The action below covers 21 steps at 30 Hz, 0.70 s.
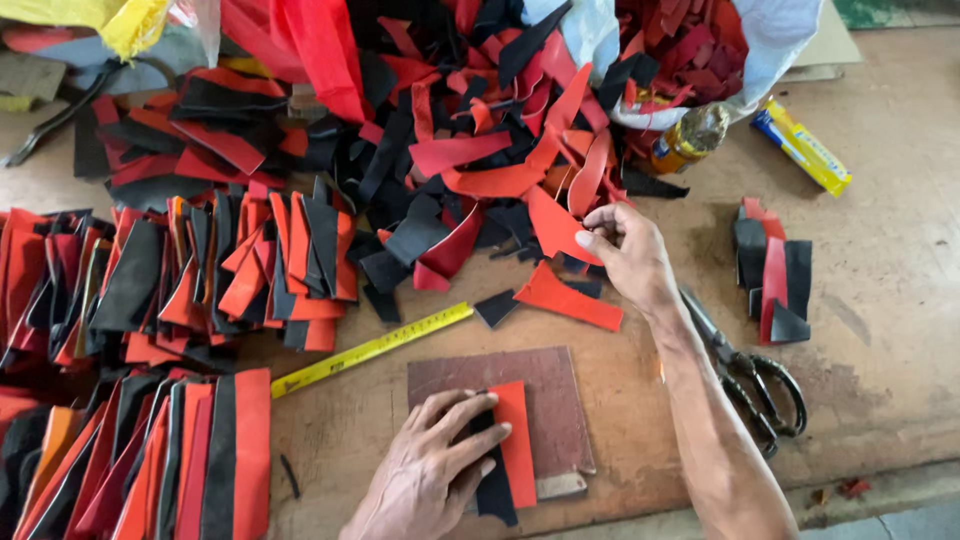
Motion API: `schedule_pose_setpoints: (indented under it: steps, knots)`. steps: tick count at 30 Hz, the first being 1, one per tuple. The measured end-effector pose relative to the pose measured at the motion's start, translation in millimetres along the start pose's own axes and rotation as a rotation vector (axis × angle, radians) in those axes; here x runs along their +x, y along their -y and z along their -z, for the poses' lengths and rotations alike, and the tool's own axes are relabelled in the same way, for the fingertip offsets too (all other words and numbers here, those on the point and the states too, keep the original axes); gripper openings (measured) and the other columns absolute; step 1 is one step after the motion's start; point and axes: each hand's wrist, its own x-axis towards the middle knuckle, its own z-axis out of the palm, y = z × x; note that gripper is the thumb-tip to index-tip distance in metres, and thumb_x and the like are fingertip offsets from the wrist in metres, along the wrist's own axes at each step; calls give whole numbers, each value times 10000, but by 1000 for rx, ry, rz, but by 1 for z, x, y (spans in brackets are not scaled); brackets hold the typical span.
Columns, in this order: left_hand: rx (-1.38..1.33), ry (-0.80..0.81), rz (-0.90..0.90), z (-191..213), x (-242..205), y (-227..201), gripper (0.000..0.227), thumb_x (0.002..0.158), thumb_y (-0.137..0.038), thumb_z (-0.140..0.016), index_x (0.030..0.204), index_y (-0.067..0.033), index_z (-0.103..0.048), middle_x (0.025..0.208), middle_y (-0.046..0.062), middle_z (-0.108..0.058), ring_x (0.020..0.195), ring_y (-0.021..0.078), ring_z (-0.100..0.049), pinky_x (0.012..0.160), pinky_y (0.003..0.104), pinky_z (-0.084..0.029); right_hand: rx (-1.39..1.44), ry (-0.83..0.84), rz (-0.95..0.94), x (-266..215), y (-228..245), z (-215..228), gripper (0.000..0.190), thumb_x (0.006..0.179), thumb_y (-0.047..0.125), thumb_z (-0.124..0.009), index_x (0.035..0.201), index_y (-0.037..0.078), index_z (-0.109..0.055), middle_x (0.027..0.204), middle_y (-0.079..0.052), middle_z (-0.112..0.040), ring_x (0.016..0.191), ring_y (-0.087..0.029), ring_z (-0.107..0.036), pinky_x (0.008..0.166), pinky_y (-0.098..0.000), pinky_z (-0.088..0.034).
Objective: The person selects red and black leather pieces, aligns them on a wooden board, measures with a yellow ruler, marks with a pencil, and cuts the red leather with shears. The cut piece is placed aside while additional pieces remain on the table.
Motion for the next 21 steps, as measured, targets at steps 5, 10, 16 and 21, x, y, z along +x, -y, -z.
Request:
schedule_pose_setpoints:
  steps: [5, 10, 16, 21]
  knots:
    - [4, -6, -3, -2, 2, 4, 394, 788, -123, -769, 1181, -114, -751, 1357, 123, -629, 1278, 373, -532, 1039, 493, -443, 128, 81, -122, 0, 4, 18, 212, 934, 32, -725, 1139, 5, -678, 911, -9, -673, 734, -71, -613, 661, -248, -556]
    - [-4, -25, -28, -2, 5, 4, 394, 773, -118, -770, 1166, -118, -750, 1353, 126, -629, 1268, 370, -537, 1037, 492, -445, 242, 102, 37, -4, 18, 31, 357, 824, -51, -771, 1155, 20, -659, 1071, -32, -703, 956, -105, -671, 862, -265, -569]
    - [28, -26, -14, -1, 2, -2, 392, 789, -95, -751, 1180, -114, -744, 1365, 113, -620, 1276, 369, -528, 1011, 483, -465, 788, -21, 38, -22, 41, 50, 293, 890, 3, -781, 1154, 73, -675, 1101, -43, -704, 1016, -148, -690, 973, -332, -577]
    - [47, -25, -39, 3, 3, -7, 447, 752, -85, -732, 1198, -108, -729, 1362, 123, -613, 1281, 364, -528, 989, 489, -463, 80, 333, -3, -16, 75, 37, 327, 827, 10, -790, 1139, 38, -698, 1063, -50, -719, 960, -118, -672, 890, -281, -550]
